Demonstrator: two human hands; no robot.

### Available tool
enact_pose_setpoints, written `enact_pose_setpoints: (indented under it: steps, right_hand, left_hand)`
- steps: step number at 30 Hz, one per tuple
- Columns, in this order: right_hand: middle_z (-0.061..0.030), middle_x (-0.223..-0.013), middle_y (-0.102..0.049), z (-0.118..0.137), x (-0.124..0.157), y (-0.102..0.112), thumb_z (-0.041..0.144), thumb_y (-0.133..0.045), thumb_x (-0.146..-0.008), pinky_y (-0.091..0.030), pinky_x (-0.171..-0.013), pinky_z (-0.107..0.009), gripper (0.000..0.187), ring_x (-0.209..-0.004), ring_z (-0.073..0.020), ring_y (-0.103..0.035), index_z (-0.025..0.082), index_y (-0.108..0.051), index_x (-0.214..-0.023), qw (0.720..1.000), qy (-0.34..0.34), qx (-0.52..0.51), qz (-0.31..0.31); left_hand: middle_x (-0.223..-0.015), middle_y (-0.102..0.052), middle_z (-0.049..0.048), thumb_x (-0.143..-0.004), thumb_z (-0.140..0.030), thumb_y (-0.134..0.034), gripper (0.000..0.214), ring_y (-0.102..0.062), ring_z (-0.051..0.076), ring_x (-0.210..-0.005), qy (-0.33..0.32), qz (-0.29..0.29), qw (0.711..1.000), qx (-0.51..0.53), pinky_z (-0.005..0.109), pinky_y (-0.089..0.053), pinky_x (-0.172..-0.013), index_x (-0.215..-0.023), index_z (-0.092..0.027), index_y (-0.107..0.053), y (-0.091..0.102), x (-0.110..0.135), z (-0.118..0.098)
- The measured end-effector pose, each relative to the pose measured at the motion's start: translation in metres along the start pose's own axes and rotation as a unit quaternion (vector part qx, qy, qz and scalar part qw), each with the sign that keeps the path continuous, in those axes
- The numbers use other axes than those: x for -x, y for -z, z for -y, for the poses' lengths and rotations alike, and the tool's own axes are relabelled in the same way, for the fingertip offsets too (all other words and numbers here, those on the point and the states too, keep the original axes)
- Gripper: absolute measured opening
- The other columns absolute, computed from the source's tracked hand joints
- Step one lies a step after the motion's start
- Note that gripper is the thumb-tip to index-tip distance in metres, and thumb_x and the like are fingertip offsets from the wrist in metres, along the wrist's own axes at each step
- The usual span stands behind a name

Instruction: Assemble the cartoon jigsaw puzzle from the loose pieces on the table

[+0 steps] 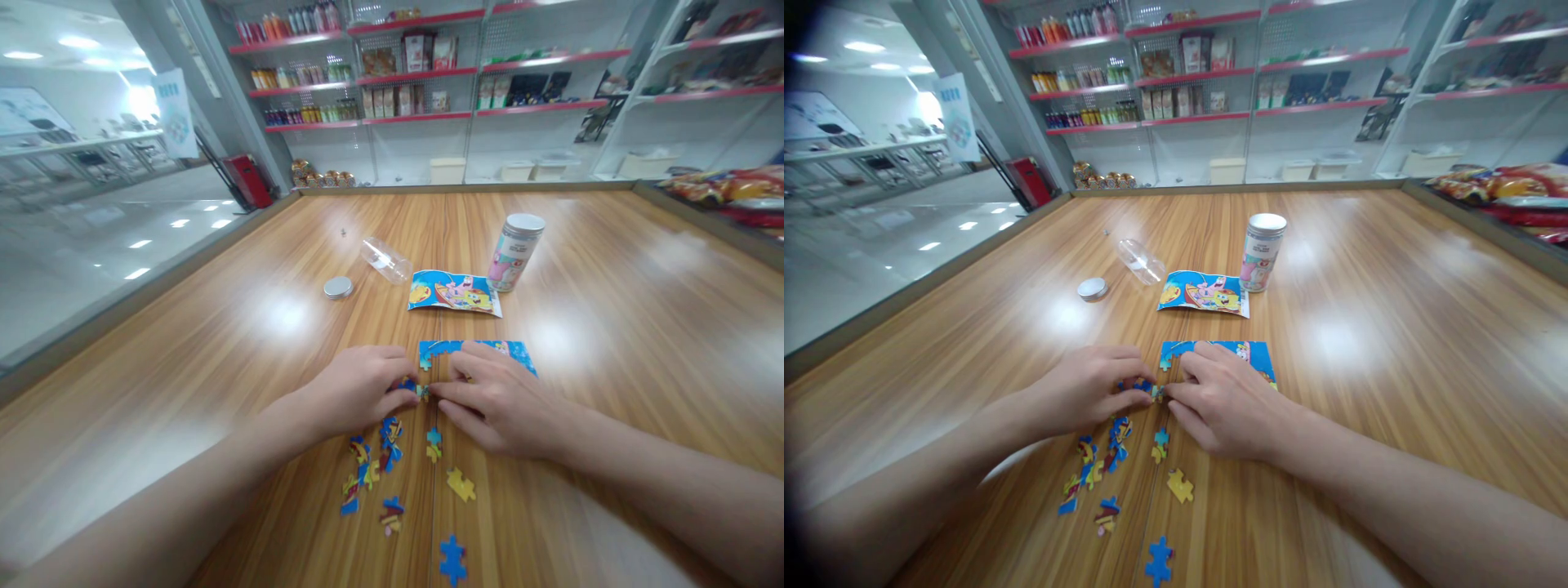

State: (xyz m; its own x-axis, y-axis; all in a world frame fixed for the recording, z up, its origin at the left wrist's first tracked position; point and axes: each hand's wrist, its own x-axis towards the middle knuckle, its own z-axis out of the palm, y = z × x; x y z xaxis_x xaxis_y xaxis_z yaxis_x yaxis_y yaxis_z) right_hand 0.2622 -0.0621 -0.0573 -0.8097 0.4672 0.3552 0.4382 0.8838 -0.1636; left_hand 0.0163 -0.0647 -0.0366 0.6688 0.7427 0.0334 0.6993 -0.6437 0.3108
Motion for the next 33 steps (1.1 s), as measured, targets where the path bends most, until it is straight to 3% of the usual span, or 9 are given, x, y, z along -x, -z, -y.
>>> enact_pose_setpoints:
  steps: [6, 15, 23, 33]
  right_hand:
    - [-0.0062, -0.080, -0.056, -0.001, 0.001, -0.001, 0.023, -0.047, -0.098, -0.036, -0.069, -0.034, 0.026, -0.077, -0.0189, -0.047, 0.017, -0.073, -0.097, 1.000, -0.011, 0.011, 0.001]
    - [-0.0070, -0.079, -0.058, -0.003, 0.001, -0.001, 0.022, -0.047, -0.097, -0.036, -0.073, -0.036, 0.026, -0.080, -0.0209, -0.047, 0.015, -0.072, -0.101, 0.999, -0.026, 0.026, 0.013]
    - [-0.0114, -0.099, -0.058, -0.001, 0.002, 0.005, 0.025, -0.050, -0.096, -0.040, -0.083, -0.039, 0.027, -0.095, -0.0241, -0.048, 0.017, -0.070, -0.113, 0.997, -0.075, 0.025, 0.007]
    - [-0.0124, -0.104, -0.058, -0.002, 0.004, 0.004, 0.025, -0.050, -0.096, -0.043, -0.087, -0.043, 0.030, -0.100, -0.0262, -0.049, 0.018, -0.069, -0.119, 0.996, -0.079, 0.026, 0.015]
  left_hand:
    - [-0.088, -0.069, 0.0022, -0.090, -0.031, -0.062, 0.015, -0.064, 0.018, -0.081, 0.035, -0.009, 0.999, 0.037, 0.030, -0.048, -0.075, -0.097, -0.020, -0.069, -0.005, -0.005, -0.006]
    - [-0.071, -0.061, -0.0029, -0.085, -0.029, -0.063, 0.014, -0.056, 0.012, -0.064, 0.063, -0.046, 0.992, 0.102, 0.023, -0.043, -0.062, -0.095, -0.019, -0.067, -0.022, -0.012, 0.005]
    - [-0.067, -0.056, -0.0038, -0.086, -0.029, -0.062, 0.014, -0.052, 0.011, -0.061, 0.080, -0.060, 0.990, 0.103, 0.022, -0.039, -0.059, -0.096, -0.018, -0.064, -0.023, -0.017, 0.008]
    - [-0.068, -0.057, -0.0041, -0.086, -0.026, -0.061, 0.011, -0.052, 0.011, -0.062, 0.067, -0.051, 0.992, 0.099, 0.022, -0.040, -0.060, -0.094, -0.019, -0.062, -0.022, -0.015, 0.008]
